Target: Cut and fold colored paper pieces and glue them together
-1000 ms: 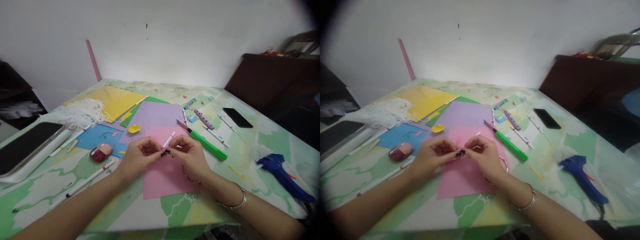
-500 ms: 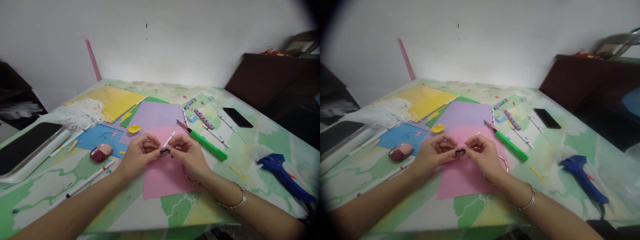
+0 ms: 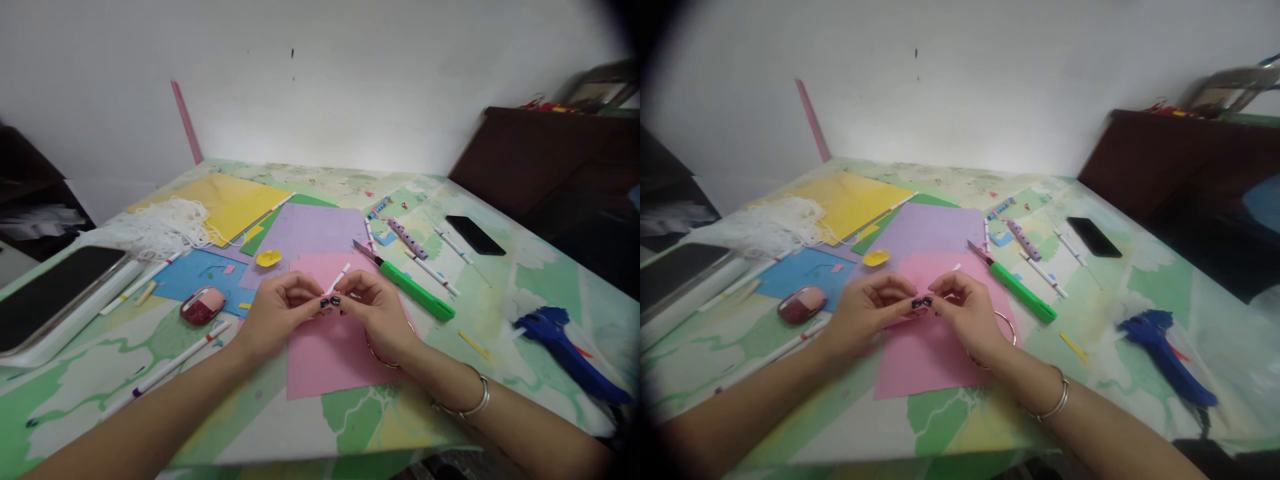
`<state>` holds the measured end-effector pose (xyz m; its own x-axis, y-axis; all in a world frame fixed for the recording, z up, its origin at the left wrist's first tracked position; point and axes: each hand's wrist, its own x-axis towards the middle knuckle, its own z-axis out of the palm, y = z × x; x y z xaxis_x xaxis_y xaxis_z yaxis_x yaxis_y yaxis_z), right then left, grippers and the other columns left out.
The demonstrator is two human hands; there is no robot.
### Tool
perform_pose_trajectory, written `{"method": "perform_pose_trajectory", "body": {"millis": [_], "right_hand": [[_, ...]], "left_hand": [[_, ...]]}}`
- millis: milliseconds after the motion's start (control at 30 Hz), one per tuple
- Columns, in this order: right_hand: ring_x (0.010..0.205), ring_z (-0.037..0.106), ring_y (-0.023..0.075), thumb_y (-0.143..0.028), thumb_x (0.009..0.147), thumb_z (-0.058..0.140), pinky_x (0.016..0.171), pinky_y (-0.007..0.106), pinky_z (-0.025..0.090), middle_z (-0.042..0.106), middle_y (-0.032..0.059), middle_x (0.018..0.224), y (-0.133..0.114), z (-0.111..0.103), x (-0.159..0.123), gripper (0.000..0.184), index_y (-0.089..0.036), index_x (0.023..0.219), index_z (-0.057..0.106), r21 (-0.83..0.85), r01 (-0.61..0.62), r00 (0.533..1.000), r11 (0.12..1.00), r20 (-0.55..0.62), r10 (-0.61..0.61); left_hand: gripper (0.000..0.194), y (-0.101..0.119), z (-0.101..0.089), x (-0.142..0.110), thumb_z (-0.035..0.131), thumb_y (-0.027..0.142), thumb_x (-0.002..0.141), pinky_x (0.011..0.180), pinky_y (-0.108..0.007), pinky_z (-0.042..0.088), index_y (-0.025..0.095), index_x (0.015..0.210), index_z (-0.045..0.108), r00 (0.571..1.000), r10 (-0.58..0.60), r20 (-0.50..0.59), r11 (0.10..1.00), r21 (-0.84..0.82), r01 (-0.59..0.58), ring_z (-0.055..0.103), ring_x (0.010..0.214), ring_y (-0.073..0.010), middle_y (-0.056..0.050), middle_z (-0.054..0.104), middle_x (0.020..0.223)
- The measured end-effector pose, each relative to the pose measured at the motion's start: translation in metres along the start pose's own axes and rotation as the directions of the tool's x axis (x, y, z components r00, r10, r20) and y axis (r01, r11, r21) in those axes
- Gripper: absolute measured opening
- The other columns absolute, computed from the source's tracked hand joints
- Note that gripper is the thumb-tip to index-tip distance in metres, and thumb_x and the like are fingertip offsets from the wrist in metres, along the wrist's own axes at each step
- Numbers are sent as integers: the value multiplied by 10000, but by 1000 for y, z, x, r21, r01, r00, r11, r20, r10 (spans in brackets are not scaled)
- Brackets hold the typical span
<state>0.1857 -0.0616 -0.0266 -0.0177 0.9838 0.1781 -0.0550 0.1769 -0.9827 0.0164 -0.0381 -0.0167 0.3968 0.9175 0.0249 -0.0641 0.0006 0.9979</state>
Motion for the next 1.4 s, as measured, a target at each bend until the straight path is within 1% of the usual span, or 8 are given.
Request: {"method": "perform_pose_trajectory", "body": {"millis": [200,333,600,900,1067,1233,1333,1400], "right_hand": [[703,578,120,-185,721,684,659,271,463,624,9,764,2,0,-1,103,-186,808,629,-45,-37,999,998,13,38],[699,584,122,-187,726,677,666,277,465,628,10,758,2,-1,-1,93,-187,804,626,-37,-45,999,998,22,46],[661,562,116,-218,748,662,639,269,454,611,6,710,-1,-1,-1,58,-174,744,624,-66,-48,996,997,71,52],[637,547,110,-228,769,638,619,258,436,600,-4,680,0,-1,0,76,-168,733,607,-92,-30,995,995,96,39],[683,567,127,-155,805,545,662,277,443,598,3,716,-1,0,-2,51,-182,771,571,-176,22,992,984,129,1],[645,523,116,-18,781,412,597,243,383,552,-17,697,1,-1,-4,203,-202,803,497,-427,153,983,891,154,-95],[633,496,116,-6,770,395,568,230,346,545,-16,701,-1,-2,-4,215,-202,806,476,-562,220,974,797,177,-144],[654,501,122,-14,768,409,580,231,344,562,-5,724,-3,-4,-3,198,-197,795,480,-623,262,964,737,211,-164]], "left_hand": [[152,0,2,1,719,256,711,675,-246,544,144,761,630,999,41,0,998,53,-41,676,711,-156,-38,699,744],[146,1,2,0,718,263,707,652,-239,538,147,745,639,999,37,-12,994,105,-36,666,688,-152,-39,694,727],[153,1,0,0,708,269,723,658,-239,525,149,793,643,999,34,23,995,94,-36,667,705,-155,-46,703,751],[150,-1,2,2,686,254,737,687,-248,524,144,821,626,998,56,41,983,171,-62,667,743,-161,-55,700,794],[179,-2,3,3,699,244,721,640,-238,520,166,834,584,999,5,41,992,123,-10,666,657,-146,-12,679,694],[202,0,3,4,697,256,720,584,-239,508,173,855,572,997,-28,69,996,89,22,666,618,-156,-14,682,655],[217,-2,3,4,694,242,714,573,-245,511,166,889,591,997,-48,65,995,93,42,658,589,-155,-22,690,649],[176,-2,3,3,679,223,714,603,-262,525,156,868,623,998,-40,55,988,150,31,662,615,-161,-40,701,692]]}}
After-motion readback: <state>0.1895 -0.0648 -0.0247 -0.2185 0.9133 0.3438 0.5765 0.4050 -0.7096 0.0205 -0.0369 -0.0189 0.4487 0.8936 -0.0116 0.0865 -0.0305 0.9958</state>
